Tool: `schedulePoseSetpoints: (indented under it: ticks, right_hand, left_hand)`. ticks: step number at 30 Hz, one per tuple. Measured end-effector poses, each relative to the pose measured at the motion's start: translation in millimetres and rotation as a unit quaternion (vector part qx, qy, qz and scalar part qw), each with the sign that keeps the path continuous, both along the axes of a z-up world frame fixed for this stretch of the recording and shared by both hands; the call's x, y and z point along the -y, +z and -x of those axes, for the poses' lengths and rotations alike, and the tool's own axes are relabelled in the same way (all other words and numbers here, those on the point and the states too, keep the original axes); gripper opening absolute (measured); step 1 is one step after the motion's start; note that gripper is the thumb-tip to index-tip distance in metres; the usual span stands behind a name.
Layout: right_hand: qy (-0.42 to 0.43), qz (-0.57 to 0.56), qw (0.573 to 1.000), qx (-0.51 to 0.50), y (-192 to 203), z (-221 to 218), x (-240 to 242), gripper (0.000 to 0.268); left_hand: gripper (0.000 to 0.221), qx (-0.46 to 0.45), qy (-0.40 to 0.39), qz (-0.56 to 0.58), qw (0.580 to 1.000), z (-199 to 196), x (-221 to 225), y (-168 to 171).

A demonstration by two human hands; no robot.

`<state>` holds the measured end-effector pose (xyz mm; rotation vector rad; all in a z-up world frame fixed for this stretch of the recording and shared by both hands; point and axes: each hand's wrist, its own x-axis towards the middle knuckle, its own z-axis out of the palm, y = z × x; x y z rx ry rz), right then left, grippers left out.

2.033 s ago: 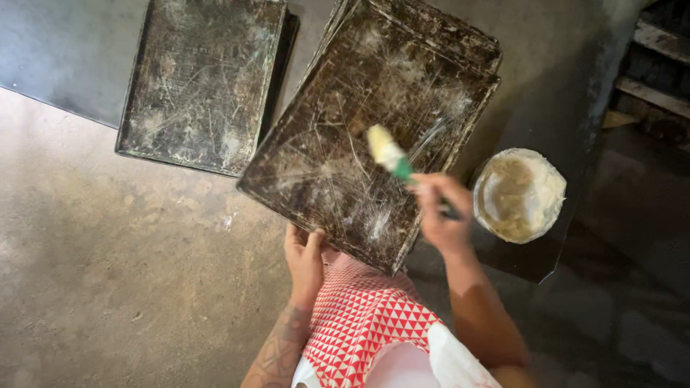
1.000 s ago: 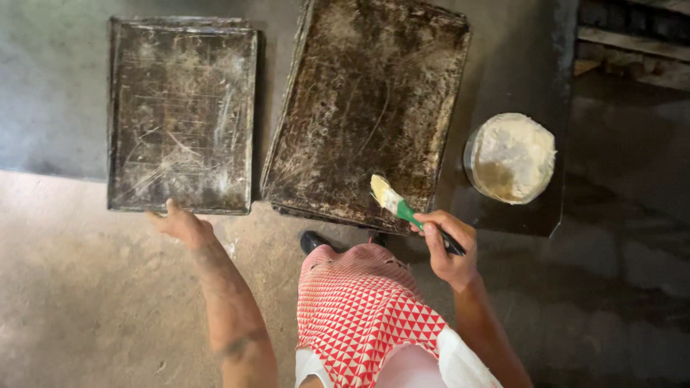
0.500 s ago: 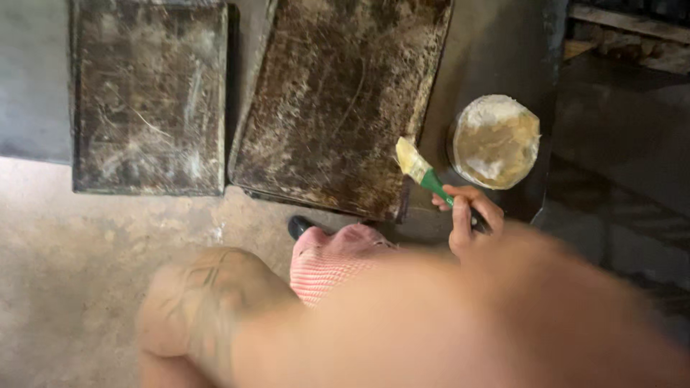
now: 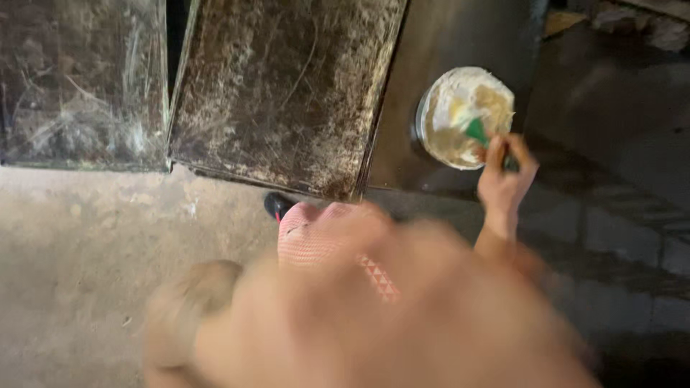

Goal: The person greases several baking trays using a brush dipped in a bowl of fat or oil.

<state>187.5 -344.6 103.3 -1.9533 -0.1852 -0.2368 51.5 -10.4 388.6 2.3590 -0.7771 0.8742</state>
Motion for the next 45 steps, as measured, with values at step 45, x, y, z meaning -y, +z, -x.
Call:
schedulePoseSetpoints:
  ticks: [45]
  right_hand:
    - [0.368,0.380,0.828,0.189,43.5,-172.7,-201.9,0.012]
  left_hand:
    - [0.082,-0.323,0.308,0.643,0.623,50.9,-8.8,-345.6]
